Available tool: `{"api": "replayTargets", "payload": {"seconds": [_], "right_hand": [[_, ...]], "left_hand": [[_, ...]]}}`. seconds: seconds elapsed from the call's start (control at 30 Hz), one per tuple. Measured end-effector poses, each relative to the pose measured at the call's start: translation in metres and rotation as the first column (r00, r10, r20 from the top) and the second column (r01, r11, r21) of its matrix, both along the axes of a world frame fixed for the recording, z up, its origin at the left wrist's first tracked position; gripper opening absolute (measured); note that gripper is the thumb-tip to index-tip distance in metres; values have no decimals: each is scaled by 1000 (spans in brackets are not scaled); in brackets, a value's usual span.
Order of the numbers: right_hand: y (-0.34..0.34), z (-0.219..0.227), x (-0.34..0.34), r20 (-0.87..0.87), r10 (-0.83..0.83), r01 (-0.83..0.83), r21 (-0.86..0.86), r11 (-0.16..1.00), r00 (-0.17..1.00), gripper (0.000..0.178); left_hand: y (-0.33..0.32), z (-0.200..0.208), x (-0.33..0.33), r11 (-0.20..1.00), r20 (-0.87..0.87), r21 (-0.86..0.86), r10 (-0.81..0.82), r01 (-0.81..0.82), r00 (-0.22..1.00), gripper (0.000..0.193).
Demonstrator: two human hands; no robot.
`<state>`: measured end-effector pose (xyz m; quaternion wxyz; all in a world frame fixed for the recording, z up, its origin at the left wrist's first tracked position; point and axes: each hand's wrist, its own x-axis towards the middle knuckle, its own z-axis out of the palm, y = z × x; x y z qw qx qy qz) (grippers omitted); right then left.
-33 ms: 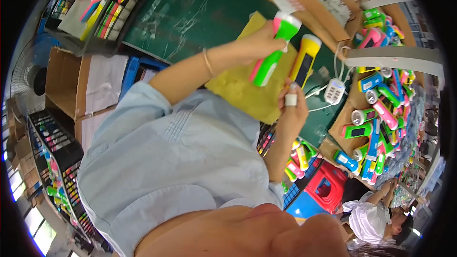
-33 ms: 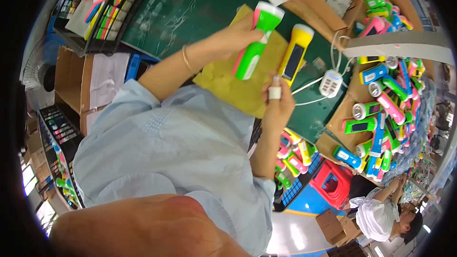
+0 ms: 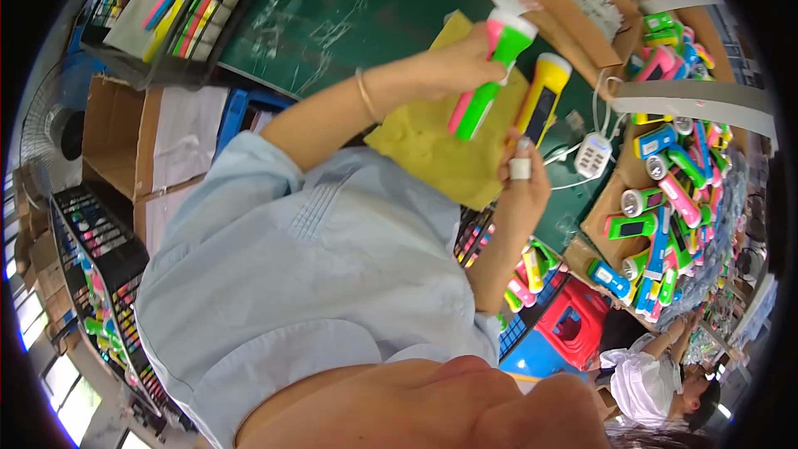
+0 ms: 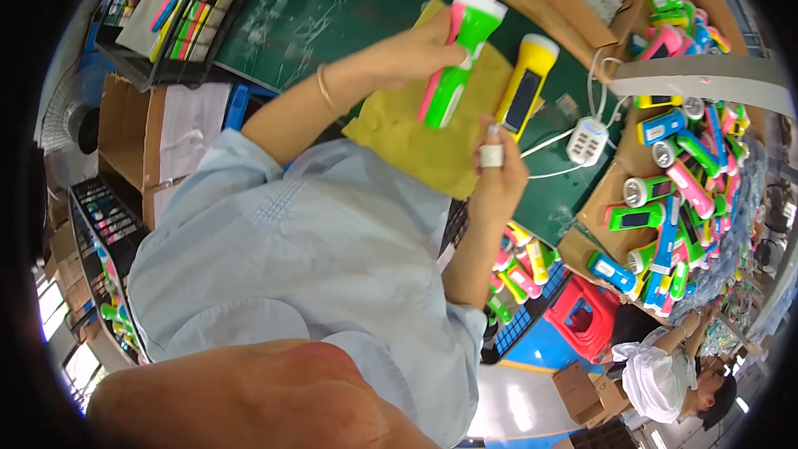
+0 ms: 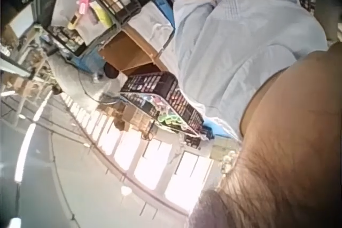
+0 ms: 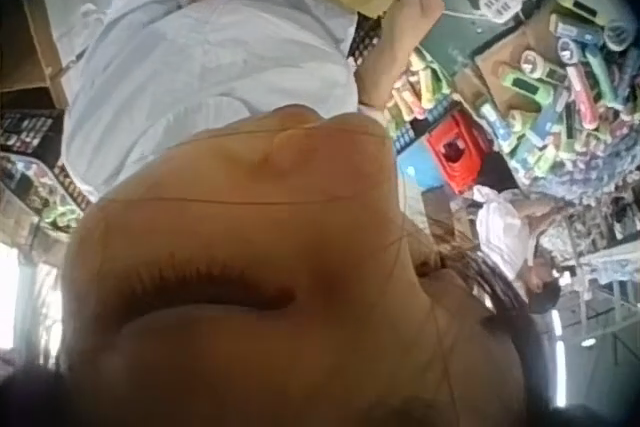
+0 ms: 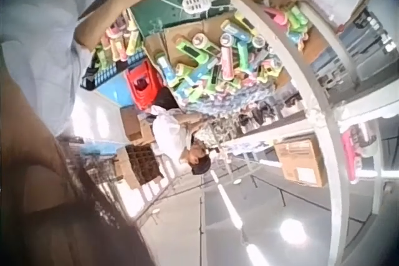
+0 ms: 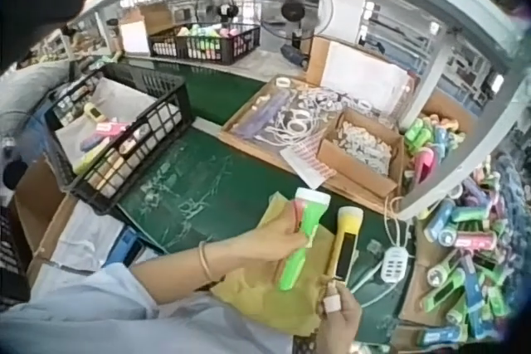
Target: Testing the light functionality and wiping clean various colorful plastic flashlights on an assembly line.
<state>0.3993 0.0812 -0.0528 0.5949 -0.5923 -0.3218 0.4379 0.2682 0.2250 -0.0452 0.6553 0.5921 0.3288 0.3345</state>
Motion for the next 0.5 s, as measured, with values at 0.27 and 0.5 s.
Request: {"api": "replayTargets", "payload": {"seconds": [0.27,0.5], "right_hand": [[15,-6,5,-49,-48,54,140,989,998,15],[33,14,-4,666,29,-194,174,965,745,7]], "left_hand": [[11,-17,4,741,-395,645,532,-187,749,92],[13,-8,-22,814,431,-488,-90,315,898,69]]}}
